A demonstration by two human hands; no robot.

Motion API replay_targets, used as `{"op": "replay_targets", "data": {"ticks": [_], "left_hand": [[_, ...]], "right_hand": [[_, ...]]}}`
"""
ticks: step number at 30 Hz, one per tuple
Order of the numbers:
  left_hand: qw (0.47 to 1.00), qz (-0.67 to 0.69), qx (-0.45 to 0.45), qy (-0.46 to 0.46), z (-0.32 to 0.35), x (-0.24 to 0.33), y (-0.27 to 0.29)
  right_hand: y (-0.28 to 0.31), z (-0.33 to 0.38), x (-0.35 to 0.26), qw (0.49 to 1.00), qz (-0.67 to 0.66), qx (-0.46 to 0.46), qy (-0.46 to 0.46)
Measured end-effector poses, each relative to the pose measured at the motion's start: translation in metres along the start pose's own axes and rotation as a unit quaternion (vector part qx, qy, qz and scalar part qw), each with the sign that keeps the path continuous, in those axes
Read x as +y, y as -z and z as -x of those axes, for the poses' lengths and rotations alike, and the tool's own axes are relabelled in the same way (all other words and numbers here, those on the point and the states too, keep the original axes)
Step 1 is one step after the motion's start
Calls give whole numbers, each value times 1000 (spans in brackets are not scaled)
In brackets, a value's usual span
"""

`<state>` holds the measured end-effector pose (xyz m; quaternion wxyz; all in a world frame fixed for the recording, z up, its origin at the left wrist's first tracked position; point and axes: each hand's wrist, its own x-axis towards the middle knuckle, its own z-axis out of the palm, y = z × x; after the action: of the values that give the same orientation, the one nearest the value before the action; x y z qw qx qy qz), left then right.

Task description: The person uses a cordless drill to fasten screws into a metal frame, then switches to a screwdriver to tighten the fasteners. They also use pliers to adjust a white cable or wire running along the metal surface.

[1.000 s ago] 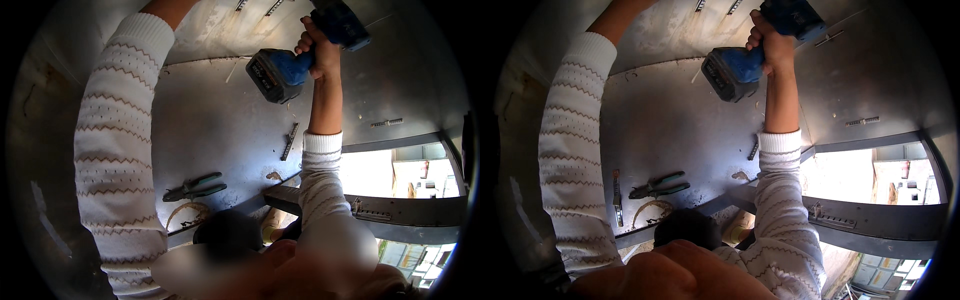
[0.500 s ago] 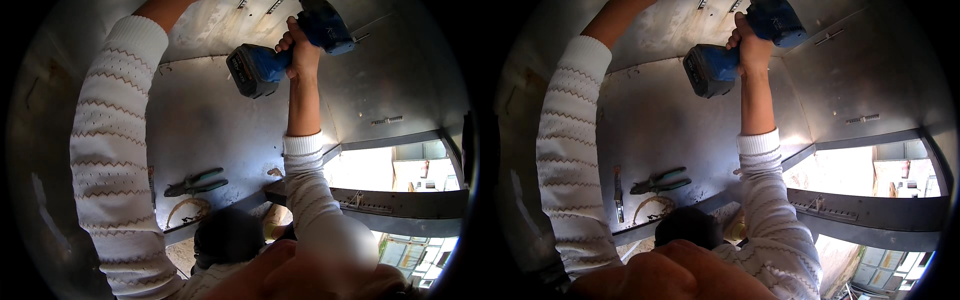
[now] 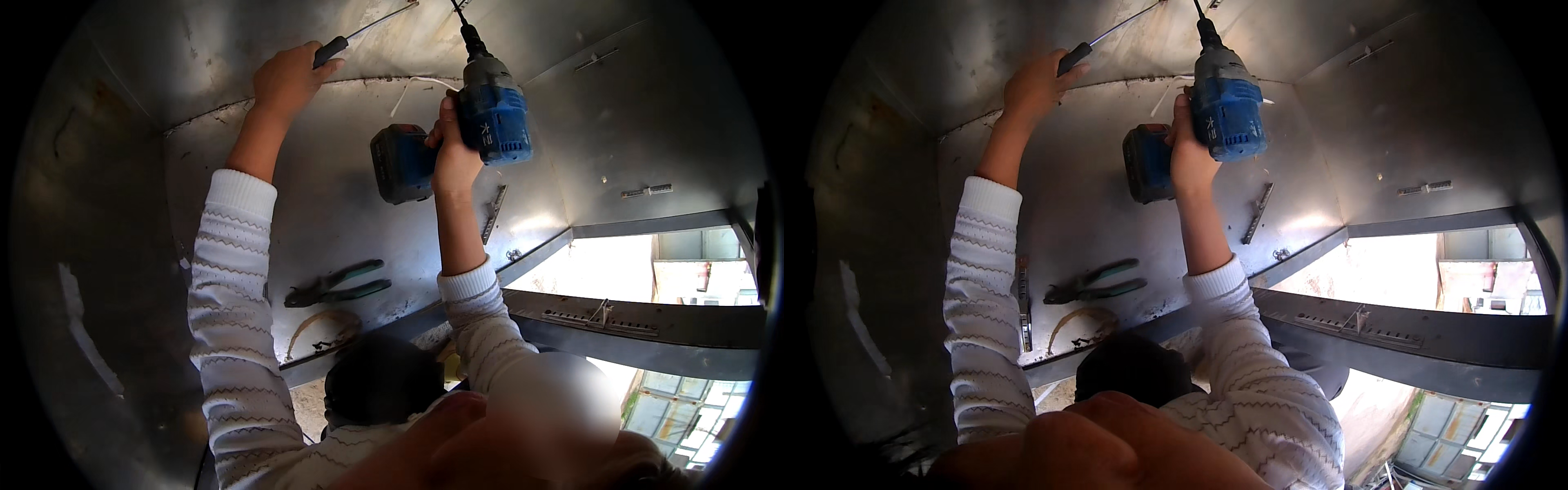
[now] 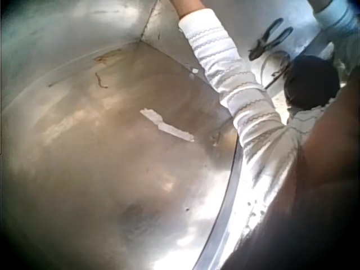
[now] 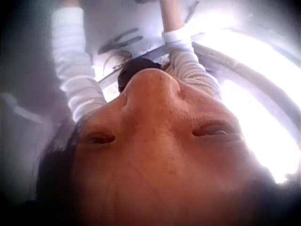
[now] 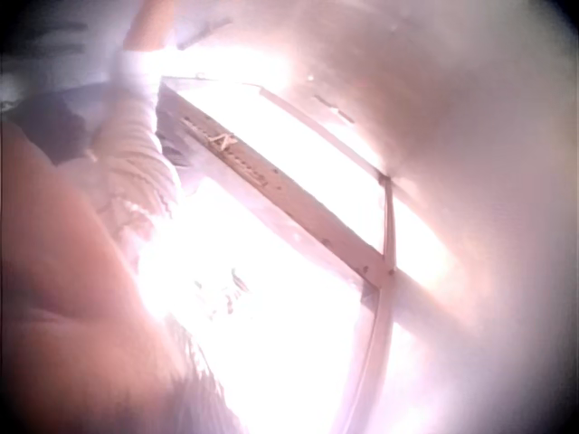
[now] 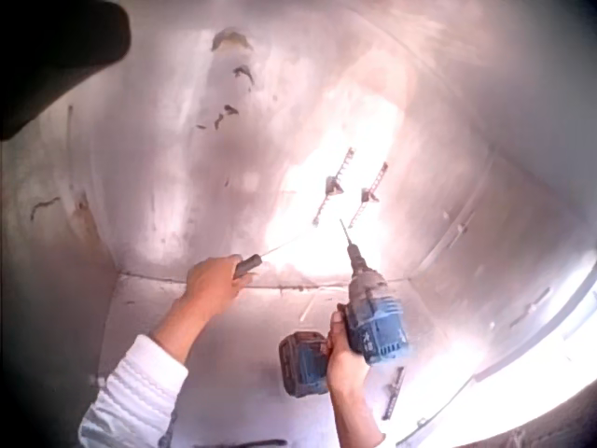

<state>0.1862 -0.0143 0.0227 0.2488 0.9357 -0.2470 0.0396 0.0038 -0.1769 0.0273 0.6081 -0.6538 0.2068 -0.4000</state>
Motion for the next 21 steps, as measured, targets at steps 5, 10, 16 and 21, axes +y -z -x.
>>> {"op": "replay_targets", "data": {"ticks": [5, 10, 16, 21], "left_hand": [[989, 126, -22, 75, 56, -5, -45], [976, 170, -57, 124, 88, -7, -62], [967, 215, -67, 121, 116, 2, -75], [958, 253, -64, 120, 124, 9, -79]], "right_hand": [[29, 1, 61, 992, 70, 84, 56], [56, -2, 81, 990, 101, 85, 47], [73, 1, 109, 985, 129, 99, 64], [69, -7, 88, 992, 73, 102, 3]]}}
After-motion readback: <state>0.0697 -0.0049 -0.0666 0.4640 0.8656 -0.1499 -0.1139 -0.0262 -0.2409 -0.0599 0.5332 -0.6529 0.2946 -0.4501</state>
